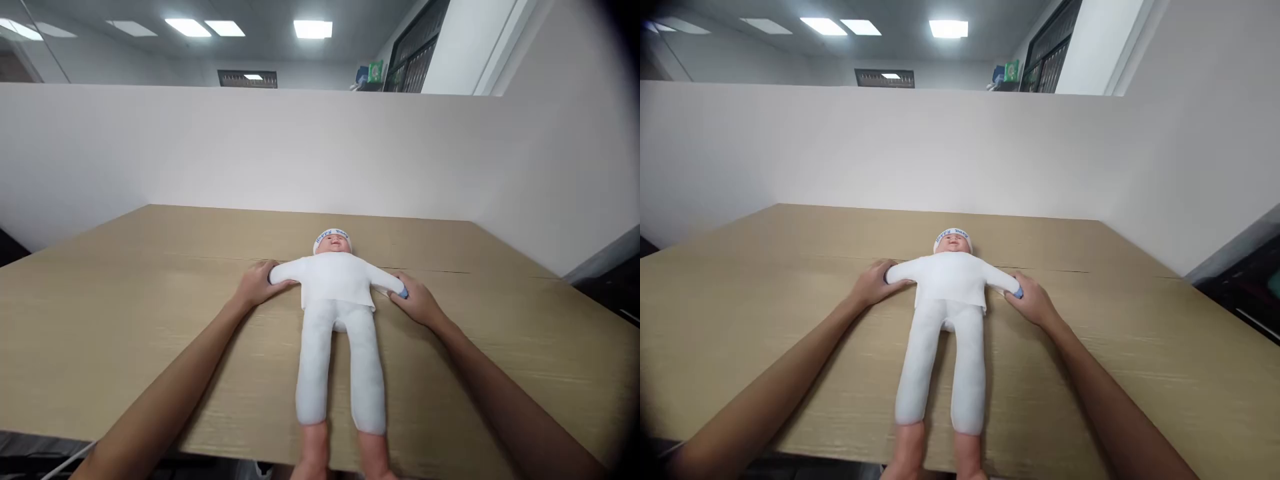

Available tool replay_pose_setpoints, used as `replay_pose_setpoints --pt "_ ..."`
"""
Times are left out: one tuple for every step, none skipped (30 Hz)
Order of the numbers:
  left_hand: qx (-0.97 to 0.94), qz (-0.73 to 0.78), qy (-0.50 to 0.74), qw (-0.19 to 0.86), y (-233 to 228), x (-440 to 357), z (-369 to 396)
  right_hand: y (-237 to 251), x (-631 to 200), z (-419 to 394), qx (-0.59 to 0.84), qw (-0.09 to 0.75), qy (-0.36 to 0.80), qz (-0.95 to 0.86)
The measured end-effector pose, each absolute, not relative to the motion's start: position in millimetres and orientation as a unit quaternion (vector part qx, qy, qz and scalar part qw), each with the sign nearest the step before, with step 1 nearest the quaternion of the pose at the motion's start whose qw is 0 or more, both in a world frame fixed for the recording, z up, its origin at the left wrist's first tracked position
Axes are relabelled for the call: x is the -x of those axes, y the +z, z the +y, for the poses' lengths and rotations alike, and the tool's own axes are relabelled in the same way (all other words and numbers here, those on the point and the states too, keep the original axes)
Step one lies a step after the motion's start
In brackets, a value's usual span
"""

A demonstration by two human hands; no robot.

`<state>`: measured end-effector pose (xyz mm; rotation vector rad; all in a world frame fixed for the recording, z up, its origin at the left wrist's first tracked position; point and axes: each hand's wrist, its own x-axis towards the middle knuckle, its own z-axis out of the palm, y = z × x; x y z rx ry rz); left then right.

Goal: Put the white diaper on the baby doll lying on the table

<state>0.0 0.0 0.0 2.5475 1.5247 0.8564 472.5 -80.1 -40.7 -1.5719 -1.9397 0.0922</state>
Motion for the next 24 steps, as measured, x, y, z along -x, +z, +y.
replay_pose_setpoints --pt "-0.818 0.498 0.287 0.02 -1.4 -1.8 9.2 -41.6 -475.4 -68.8 0.592 0.321 0.031 -0.738" --pt "-0.812 0.505 0.293 0.011 -2.8 -3.5 18.3 -42.3 -478.1 -57.6 0.59 0.326 0.025 -0.738" --pt "-0.806 0.512 0.297 0.0 -4.2 -4.9 27.2 -42.8 -480.6 -46.8 0.589 0.331 0.019 -0.737" --pt "-0.802 0.517 0.299 -0.01 -5.6 -5.9 35.8 -43.3 -482.8 -36.4 0.591 0.335 0.011 -0.734" --pt "-0.8 0.518 0.302 -0.019 -6.9 -6.7 44.1 -43.8 -484.9 -26.5 0.594 0.339 0.002 -0.73" --pt "-0.801 0.516 0.304 -0.024 -8.1 -7.1 51.9 -44.4 -486.7 -17.2 0.596 0.343 -0.006 -0.726" --pt "-0.801 0.514 0.306 -0.026 -9.3 -7.2 59.2 -45.2 -488.6 -8.5 0.597 0.347 -0.016 -0.724" --pt "-0.801 0.513 0.308 -0.025 -10.6 -7.1 65.9 -46.3 -490.4 -0.6 0.596 0.35 -0.026 -0.722" --pt "-0.801 0.513 0.308 -0.024 -11.8 -6.7 71.8 -47.8 -492.2 6.6 0.595 0.353 -0.038 -0.721" --pt "-0.8 0.515 0.308 -0.023 -13.0 -6.3 77.0 -49.7 -494.2 13.0 0.593 0.355 -0.05 -0.721" --pt "-0.796 0.522 0.306 -0.022 -14.3 -5.8 81.3 -52.1 -496.4 18.6 0.591 0.356 -0.061 -0.722" --pt "-0.79 0.532 0.305 -0.022 -15.5 -5.2 84.7 -54.9 -498.6 23.2 0.588 0.358 -0.07 -0.722" --pt "-0.783 0.543 0.303 -0.021 -16.6 -4.6 87.3 -58.2 -501.0 26.8 0.586 0.36 -0.077 -0.722" --pt "-0.776 0.555 0.3 -0.021 -17.7 -3.8 89.0 -61.7 -503.4 29.4 0.586 0.363 -0.082 -0.719" --pt "-0.769 0.565 0.299 -0.021 -18.6 -2.9 89.9 -65.5 -505.7 31.1 0.589 0.365 -0.086 -0.716" --pt "-0.762 0.574 0.299 -0.02 -19.4 -1.6 90.1 -69.3 -508.0 31.8 0.595 0.367 -0.089 -0.71" --pt "-0.756 0.581 0.301 -0.019 -20.0 -0.1 89.9 -72.9 -510.2 31.8 0.605 0.368 -0.091 -0.7" --pt "-0.75 0.587 0.304 -0.014 -20.2 1.7 89.3 -76.2 -512.2 31.0 0.619 0.367 -0.093 -0.688" --pt "-0.744 0.593 0.308 -0.005 -19.9 3.6 88.5 -79.0 -514.0 29.7 0.633 0.366 -0.093 -0.676" --pt "-0.736 0.6 0.312 0.007 -19.2 5.7 87.7 -81.3 -515.7 28.0 0.645 0.364 -0.091 -0.666" --pt "-0.727 0.609 0.316 0.023 -18.1 7.8 87.1 -83.0 -517.3 26.2 0.654 0.363 -0.088 -0.659" --pt "-0.715 0.62 0.321 0.043 -16.5 9.7 86.7 -84.1 -518.7 24.4 0.658 0.363 -0.084 -0.655" --pt "-0.699 0.63 0.331 0.066 -14.7 11.4 86.6 -84.8 -520.1 22.8 0.659 0.365 -0.081 -0.653" --pt "-0.683 0.638 0.344 0.091 -12.8 12.8 86.7 -85.1 -521.4 21.5 0.658 0.369 -0.081 -0.651"
